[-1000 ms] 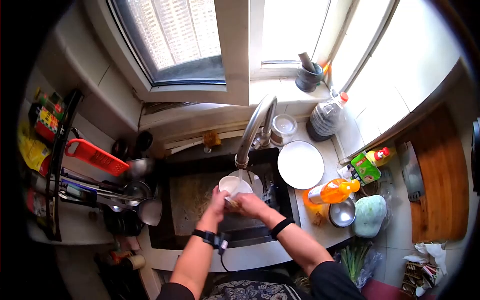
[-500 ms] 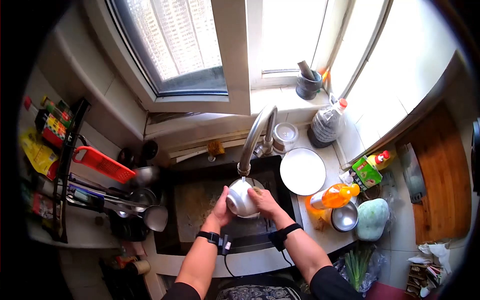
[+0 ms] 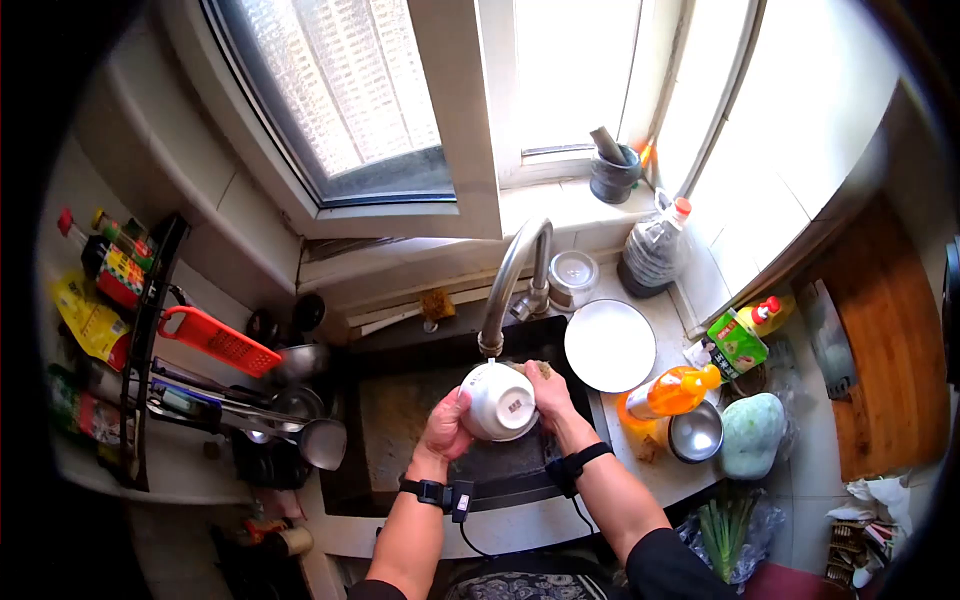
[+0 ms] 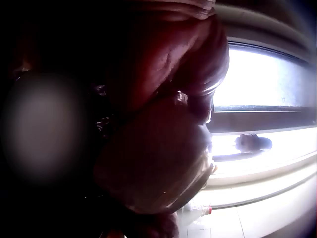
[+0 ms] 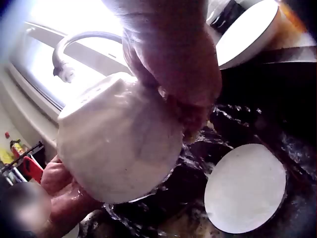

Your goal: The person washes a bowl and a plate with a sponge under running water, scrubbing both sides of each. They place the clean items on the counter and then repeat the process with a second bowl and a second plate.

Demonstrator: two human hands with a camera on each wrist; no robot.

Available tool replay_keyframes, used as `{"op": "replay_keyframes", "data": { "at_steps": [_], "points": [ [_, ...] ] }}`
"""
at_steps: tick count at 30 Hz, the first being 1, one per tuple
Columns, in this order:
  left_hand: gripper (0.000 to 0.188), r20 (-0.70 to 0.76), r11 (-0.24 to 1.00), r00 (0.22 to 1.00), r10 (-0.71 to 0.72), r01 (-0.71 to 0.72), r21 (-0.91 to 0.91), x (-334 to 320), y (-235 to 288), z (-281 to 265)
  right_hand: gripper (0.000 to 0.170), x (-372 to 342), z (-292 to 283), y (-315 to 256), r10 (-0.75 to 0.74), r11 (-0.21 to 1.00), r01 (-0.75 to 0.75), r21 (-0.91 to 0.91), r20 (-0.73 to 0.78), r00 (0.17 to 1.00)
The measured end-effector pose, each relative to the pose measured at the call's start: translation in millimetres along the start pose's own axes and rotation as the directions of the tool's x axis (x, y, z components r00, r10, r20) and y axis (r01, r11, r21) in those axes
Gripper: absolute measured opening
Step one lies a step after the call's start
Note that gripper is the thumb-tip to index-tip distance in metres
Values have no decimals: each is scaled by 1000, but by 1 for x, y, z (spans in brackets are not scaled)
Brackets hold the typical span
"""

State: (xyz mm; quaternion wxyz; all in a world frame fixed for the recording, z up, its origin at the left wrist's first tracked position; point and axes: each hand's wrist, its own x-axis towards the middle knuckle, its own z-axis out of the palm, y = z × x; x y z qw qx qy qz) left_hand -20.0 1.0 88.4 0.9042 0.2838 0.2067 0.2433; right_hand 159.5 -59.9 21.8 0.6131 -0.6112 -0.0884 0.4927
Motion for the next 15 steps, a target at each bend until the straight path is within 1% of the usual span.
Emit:
{"op": "replay_keyframes", "data": {
  "at_steps": [1,2,3,4,5,6,7,8,9,11,12,15],
  "points": [
    [46,6,999,1000,-18,18,37,0,2,2,30,-4,6,-11,-35,999,35,-15,12,999],
    [42,-16,992,1000,-18,19,127,0,1,3,31,-11,11,-21,-36,998,33,51,53,998],
    [39,-38,976,999,-13,20,217,3,0,2,31,-11,17,-27,-78,992,82,-101,39,996],
    [36,-60,952,998,-4,23,307,5,-2,0,29,-16,21,-31,-140,955,147,-259,44,989],
    [34,-77,937,997,4,24,348,8,-5,-3,28,-22,27,-35,-200,889,206,-410,58,978],
    [32,-91,921,996,13,24,390,14,-8,-8,23,-27,33,-29,-433,748,420,-514,102,896],
    [31,-104,903,994,23,24,428,20,-12,-14,20,-33,38,-22,-691,513,700,-496,246,680],
    [27,-137,906,990,35,26,422,26,-16,-22,19,-43,40,-14,-712,446,739,-505,300,635],
    [25,-128,906,990,58,2,423,24,-17,-20,18,-56,43,-16,-728,376,773,-510,353,588],
    [21,-112,904,988,106,-49,426,20,-15,-16,17,-63,42,-16,-731,328,822,-466,425,533],
    [20,-117,906,988,101,-43,421,14,-12,-9,17,-65,42,-15,-730,309,843,-440,459,507],
    [25,-46,910,997,69,-44,412,4,-11,-11,20,-41,44,-27,-803,273,863,-425,394,447]
  ]
}}
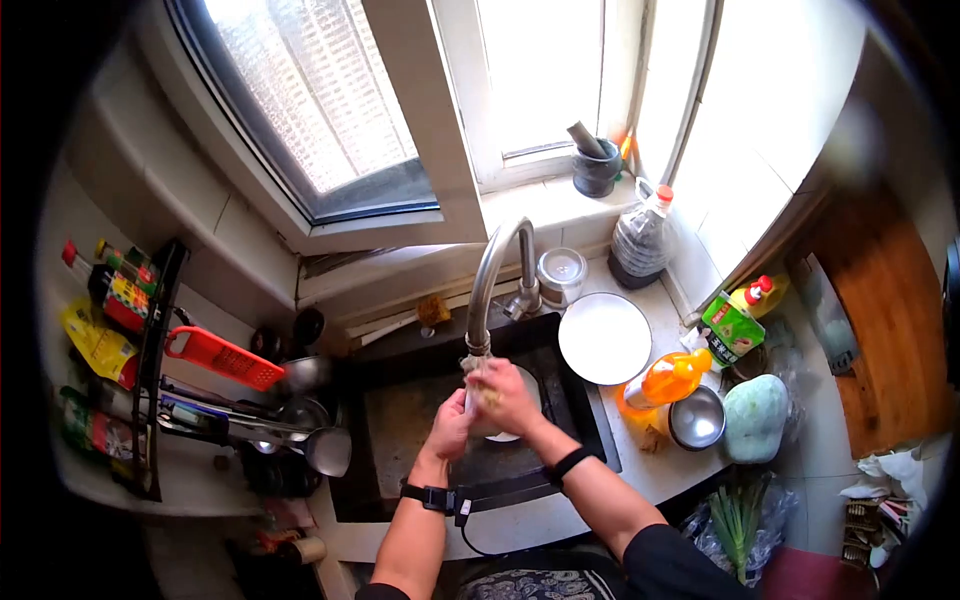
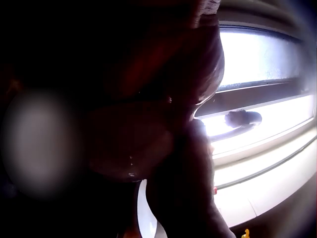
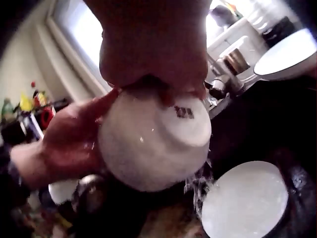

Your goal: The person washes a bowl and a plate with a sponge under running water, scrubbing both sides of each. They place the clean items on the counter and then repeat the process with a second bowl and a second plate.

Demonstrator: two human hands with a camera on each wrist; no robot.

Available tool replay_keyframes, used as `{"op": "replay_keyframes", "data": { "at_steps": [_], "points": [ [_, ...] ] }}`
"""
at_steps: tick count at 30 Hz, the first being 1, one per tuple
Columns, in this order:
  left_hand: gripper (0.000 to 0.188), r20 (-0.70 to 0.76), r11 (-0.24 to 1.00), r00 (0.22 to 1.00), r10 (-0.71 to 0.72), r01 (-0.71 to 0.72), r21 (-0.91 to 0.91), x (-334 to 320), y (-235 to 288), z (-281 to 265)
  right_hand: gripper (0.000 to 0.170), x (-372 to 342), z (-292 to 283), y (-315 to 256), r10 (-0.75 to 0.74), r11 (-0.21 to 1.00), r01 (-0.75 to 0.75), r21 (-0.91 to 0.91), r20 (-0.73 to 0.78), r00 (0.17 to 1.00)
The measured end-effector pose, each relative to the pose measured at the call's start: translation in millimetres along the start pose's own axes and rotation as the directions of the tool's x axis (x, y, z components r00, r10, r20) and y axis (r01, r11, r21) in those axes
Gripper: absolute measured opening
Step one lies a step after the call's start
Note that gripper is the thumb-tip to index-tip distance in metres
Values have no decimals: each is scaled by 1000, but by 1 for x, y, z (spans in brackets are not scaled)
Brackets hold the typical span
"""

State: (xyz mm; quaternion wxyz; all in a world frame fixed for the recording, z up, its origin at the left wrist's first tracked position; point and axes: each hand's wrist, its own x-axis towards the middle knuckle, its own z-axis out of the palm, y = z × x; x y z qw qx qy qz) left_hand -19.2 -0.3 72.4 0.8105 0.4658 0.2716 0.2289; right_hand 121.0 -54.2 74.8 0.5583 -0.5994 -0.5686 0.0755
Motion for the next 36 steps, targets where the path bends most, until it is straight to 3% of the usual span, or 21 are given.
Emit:
{"op": "replay_keyframes", "data": {
  "at_steps": [2,3,4,6,8,9,10,12,15,18,19,20,23,26,27,28,30,32,34,35,36],
  "points": [
    [26,-44,993,998,37,-41,-110,-12,4,7,22,13,-4,15,264,960,-278,41,204,943],
    [27,-66,985,996,55,-65,-163,-18,8,12,23,13,-5,18,512,764,-577,288,272,814],
    [28,-91,973,993,72,-90,-215,-23,8,14,25,11,-5,24,673,424,-772,474,405,618],
    [37,-165,906,974,154,-206,-369,-25,1,19,28,-10,0,36,649,205,-697,687,437,622],
    [41,-267,816,945,186,-301,-495,-18,-1,26,32,-47,45,59,776,160,-527,835,223,589],
    [44,-280,791,942,184,-311,-527,-10,-10,21,34,-35,30,9,863,244,-563,790,88,498],
    [44,-289,785,942,170,-306,-538,-5,-18,17,33,-37,36,-5,843,342,-511,788,-17,538],
    [45,-302,777,943,139,-293,-557,2,-25,16,37,-50,53,-9,678,718,-526,456,-288,677],
    [39,-269,799,957,113,-249,-548,7,-30,4,38,-55,48,-23,348,933,-353,65,-407,845],
    [36,-185,764,982,26,-139,-630,9,-37,-7,33,-48,33,-34,111,994,-110,18,-120,987],
    [36,-103,720,995,11,-80,-690,10,-41,-16,22,-40,27,-31,7,1000,-8,-4,-83,997],
    [36,-19,674,1000,1,-15,-739,10,-46,-25,23,-33,20,-27,-44,999,43,-32,-17,999],
    [38,-84,743,996,11,-65,-666,6,-39,-19,26,-16,1,-27,-160,979,173,-104,120,980],
    [42,-103,779,994,38,-94,-620,2,-24,-1,25,-5,4,-25,-50,992,52,-114,27,998],
    [42,-130,789,991,41,-112,-604,2,-20,8,23,-5,15,-8,7,1000,-7,9,-35,999],
    [43,-157,799,987,45,-130,-586,2,-18,13,22,-4,18,-4,186,969,-168,180,-92,978],
    [41,-183,716,983,1,-128,-686,3,-20,15,21,-6,22,1,537,749,-415,516,-108,836],
    [39,-178,697,980,87,-188,-693,7,-17,23,20,-15,25,-3,451,824,-347,447,-147,880],
    [40,46,608,991,129,-43,-793,23,-40,-5,19,-27,30,-8,355,888,-273,369,-176,918],
    [40,150,563,976,156,37,-825,27,-50,-16,21,-30,25,-20,292,902,-255,347,-57,955],
    [41,133,601,979,153,14,-799,25,-48,-13,23,-30,21,-22,208,944,-194,266,-28,978]
  ]
}}
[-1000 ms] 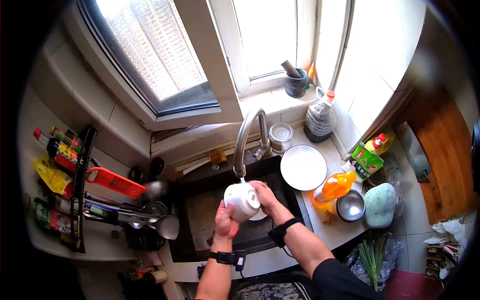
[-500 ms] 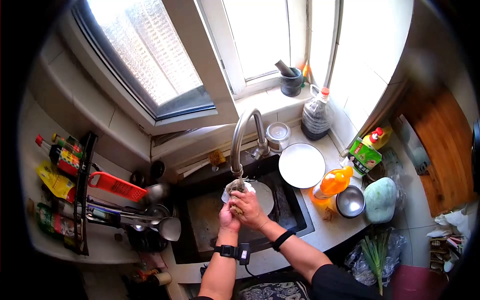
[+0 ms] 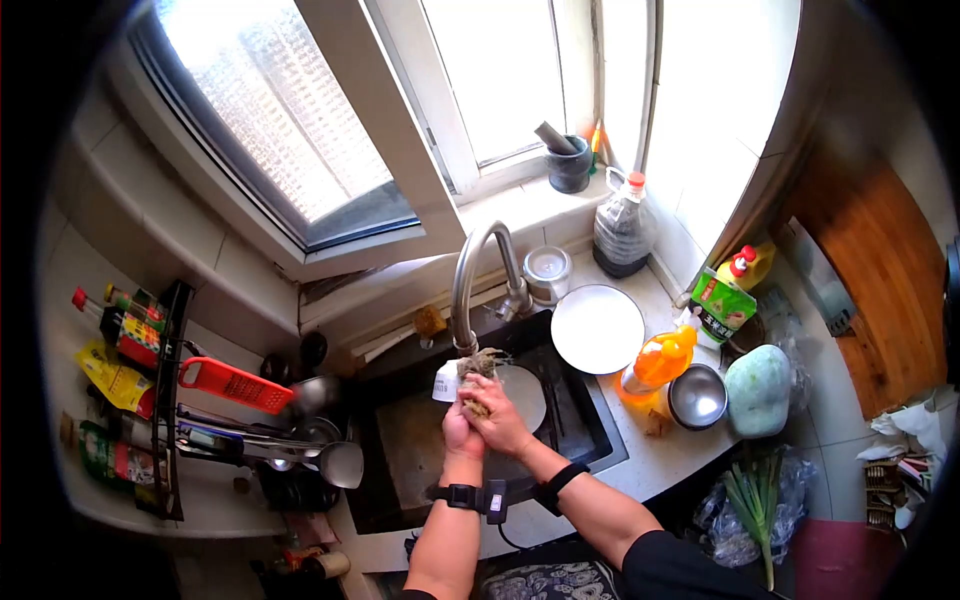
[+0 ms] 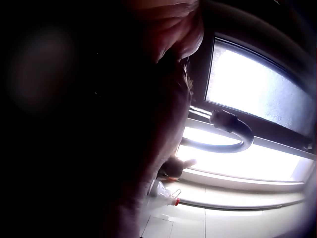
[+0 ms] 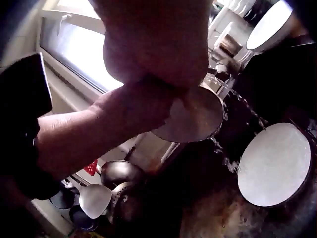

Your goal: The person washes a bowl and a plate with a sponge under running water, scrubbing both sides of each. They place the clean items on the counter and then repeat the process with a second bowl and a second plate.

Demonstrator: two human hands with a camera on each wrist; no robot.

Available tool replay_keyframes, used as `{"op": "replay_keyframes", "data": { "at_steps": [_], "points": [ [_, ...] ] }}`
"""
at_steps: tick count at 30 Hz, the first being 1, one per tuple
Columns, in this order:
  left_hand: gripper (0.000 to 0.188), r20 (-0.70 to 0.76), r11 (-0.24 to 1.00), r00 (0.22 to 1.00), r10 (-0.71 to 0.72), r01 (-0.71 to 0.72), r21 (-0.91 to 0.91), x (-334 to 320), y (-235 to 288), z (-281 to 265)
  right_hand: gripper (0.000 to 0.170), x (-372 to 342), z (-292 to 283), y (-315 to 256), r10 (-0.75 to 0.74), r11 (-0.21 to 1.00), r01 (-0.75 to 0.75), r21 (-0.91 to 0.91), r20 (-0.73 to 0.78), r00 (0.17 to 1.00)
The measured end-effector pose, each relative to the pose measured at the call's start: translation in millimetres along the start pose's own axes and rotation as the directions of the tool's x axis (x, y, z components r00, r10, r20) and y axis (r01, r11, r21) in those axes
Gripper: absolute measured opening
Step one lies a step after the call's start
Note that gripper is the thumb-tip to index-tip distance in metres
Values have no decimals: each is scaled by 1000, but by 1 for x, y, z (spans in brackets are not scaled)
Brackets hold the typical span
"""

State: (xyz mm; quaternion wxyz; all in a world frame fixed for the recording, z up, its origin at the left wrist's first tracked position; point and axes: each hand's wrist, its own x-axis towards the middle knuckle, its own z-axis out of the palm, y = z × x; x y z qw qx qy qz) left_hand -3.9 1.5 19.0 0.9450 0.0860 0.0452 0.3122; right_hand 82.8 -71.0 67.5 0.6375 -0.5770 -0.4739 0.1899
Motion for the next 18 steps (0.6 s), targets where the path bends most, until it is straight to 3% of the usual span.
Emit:
{"op": "replay_keyframes", "data": {
  "at_steps": [2,3,6,7,8,9,10,12,15,18],
  "points": [
    [41,-16,994,1000,21,-19,103,-3,1,19,26,2,-12,-1,-142,975,159,-155,113,983],
    [42,-88,999,996,24,-20,44,-5,-2,25,33,-1,-15,7,-191,936,221,-273,133,972],
    [43,-248,963,939,239,-197,183,-10,-16,36,39,-11,-6,23,107,994,-112,-7,-224,969],
    [44,-306,959,918,252,-194,207,-13,-18,38,42,-12,-2,48,163,980,-189,-53,-320,933],
    [44,-319,960,917,238,-172,222,-17,-17,40,41,-12,-8,52,406,901,-347,261,-224,886],
    [45,-330,960,917,224,-149,236,-20,-15,42,39,-6,-19,55,592,701,-479,528,-57,804],
    [45,-340,960,917,209,-126,250,-22,-13,43,38,3,-32,51,699,409,-569,713,156,698],
    [46,-340,975,932,129,-57,215,-24,-4,38,26,18,-46,35,819,263,-683,682,217,532],
    [47,-374,962,925,60,47,270,-24,7,45,30,28,-52,44,687,45,-656,753,454,567],
    [46,-390,953,920,45,78,293,-14,21,28,34,28,-55,20,651,-16,-687,727,529,544]
  ]
}}
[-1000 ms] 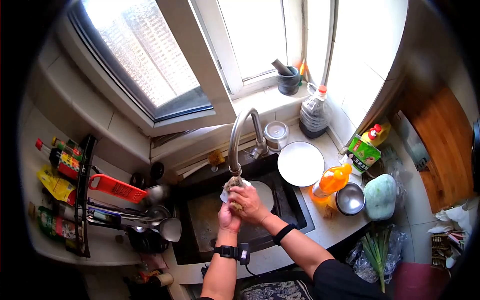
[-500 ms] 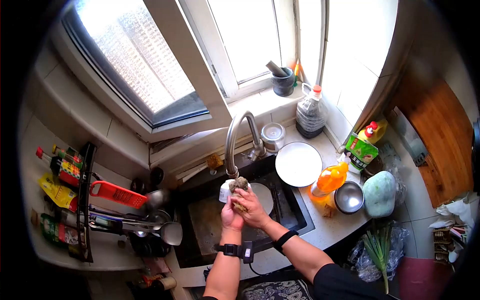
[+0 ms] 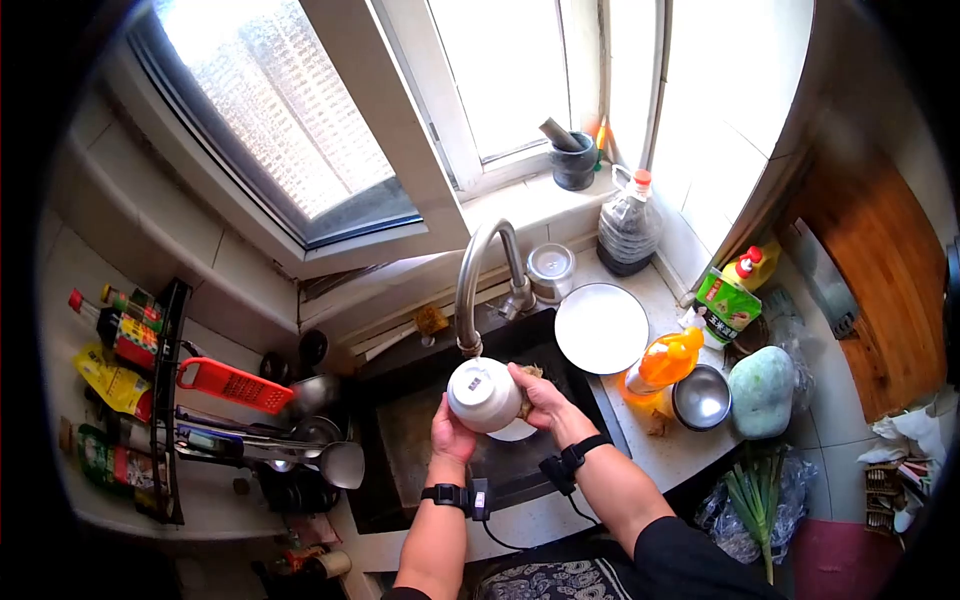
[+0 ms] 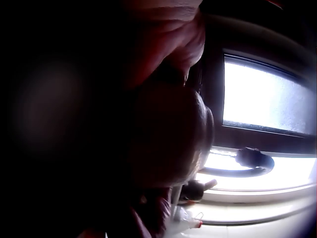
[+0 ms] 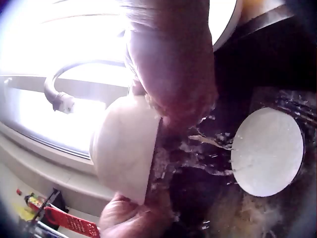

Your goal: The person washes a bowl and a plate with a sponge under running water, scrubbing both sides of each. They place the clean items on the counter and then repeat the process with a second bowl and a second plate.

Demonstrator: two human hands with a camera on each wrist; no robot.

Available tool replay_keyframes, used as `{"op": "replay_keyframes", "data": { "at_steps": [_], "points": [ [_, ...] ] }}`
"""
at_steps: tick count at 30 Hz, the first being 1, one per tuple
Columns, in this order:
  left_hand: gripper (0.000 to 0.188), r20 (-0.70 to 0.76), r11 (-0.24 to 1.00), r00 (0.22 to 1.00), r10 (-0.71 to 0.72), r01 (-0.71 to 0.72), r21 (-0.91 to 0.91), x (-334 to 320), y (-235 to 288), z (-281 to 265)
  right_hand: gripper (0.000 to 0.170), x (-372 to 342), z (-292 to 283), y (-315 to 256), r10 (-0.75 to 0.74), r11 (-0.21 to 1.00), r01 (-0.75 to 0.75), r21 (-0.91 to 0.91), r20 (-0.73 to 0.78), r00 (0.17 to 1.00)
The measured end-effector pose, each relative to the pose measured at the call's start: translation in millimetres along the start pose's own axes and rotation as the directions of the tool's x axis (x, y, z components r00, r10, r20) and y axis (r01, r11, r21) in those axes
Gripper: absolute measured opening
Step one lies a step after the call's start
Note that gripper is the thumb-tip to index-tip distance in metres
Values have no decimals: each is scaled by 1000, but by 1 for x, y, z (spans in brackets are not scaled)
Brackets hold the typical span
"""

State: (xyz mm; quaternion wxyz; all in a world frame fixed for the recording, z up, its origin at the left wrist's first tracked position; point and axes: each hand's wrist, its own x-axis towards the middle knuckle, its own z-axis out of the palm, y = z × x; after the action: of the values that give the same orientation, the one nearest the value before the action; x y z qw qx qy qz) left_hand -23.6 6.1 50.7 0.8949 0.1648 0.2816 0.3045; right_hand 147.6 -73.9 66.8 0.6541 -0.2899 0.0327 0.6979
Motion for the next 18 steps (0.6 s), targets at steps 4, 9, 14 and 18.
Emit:
{"op": "replay_keyframes", "data": {
  "at_steps": [4,9,14,18],
  "points": [
    [46,-206,943,970,-132,186,274,6,-4,-9,39,1,9,6,-71,997,70,20,86,994],
    [65,-176,862,939,-295,341,375,-5,5,6,29,-4,15,-3,-215,793,228,-565,89,972],
    [62,-33,856,936,-351,335,393,-9,17,30,21,-10,-1,19,-183,-240,485,-841,529,828],
    [50,-15,936,973,-232,227,267,-5,3,14,29,-20,-7,34,-51,-534,441,-722,548,835]
  ]
}}
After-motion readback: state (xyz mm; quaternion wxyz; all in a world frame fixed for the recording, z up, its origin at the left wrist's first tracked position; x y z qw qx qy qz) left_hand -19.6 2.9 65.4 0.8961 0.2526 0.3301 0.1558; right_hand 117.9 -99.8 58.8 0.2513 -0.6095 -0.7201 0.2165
